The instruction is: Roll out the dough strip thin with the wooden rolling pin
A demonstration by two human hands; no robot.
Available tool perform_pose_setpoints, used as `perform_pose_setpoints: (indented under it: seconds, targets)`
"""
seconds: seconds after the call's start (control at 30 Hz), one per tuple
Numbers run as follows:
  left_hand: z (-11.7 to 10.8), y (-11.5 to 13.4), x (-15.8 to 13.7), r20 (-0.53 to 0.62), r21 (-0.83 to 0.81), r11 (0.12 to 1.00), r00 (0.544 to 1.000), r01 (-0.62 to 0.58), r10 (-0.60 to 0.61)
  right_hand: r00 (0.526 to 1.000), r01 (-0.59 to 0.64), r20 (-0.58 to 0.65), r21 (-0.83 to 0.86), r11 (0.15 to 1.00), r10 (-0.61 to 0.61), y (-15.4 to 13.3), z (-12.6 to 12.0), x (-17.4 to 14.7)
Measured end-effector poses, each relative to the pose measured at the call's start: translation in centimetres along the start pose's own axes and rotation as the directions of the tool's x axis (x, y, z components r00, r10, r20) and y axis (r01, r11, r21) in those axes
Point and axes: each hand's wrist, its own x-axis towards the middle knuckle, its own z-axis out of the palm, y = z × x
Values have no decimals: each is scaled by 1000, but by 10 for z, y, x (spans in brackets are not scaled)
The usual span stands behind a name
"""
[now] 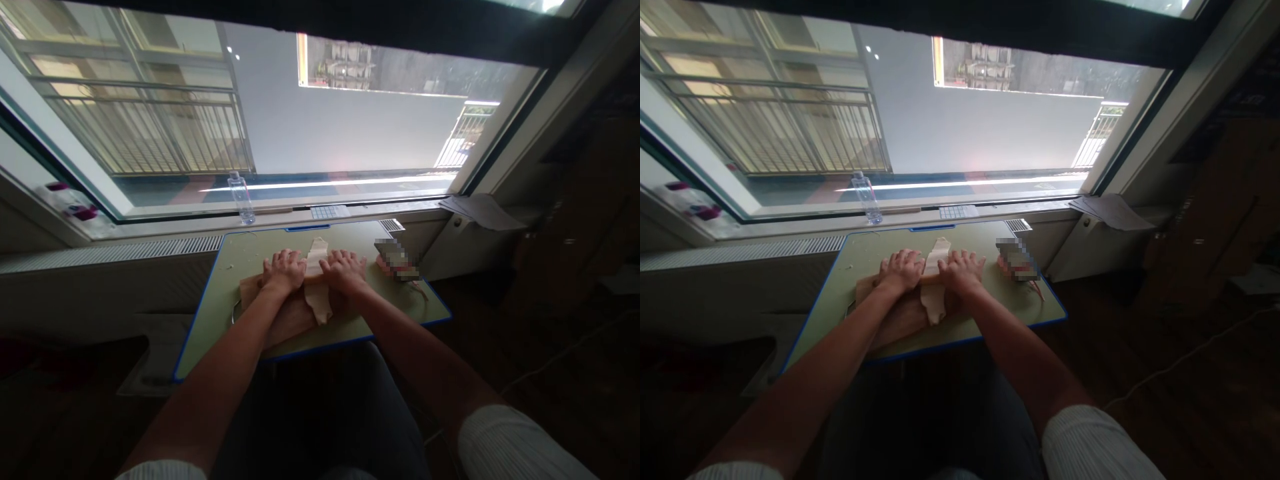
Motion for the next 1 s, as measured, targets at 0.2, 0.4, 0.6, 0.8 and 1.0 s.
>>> perform_pose_setpoints:
  seconds: [0.2, 0.4, 0.6, 0.8, 1.0]
  targets:
    - [-2, 1, 33, 19, 24, 999, 999, 29, -29, 989, -85, -112, 119, 989, 98, 4, 7, 47]
    - [-1, 1, 67, -54, 43, 998, 997, 55, -52, 985, -107, -122, 148, 983, 125, 2, 6, 86]
    - [1, 2, 97, -148, 54, 997, 988, 52, -43, 977, -100, -174, 121, 988, 121, 3, 9, 114]
    - [2, 0, 108, -101, 31, 995, 991, 90, -87, 970, -80, -222, 94, 992, 99, 2, 11, 126]
    - [3, 0, 89, -71, 46, 998, 997, 47, -44, 981, -75, -171, 130, 989, 97, 2, 8, 110]
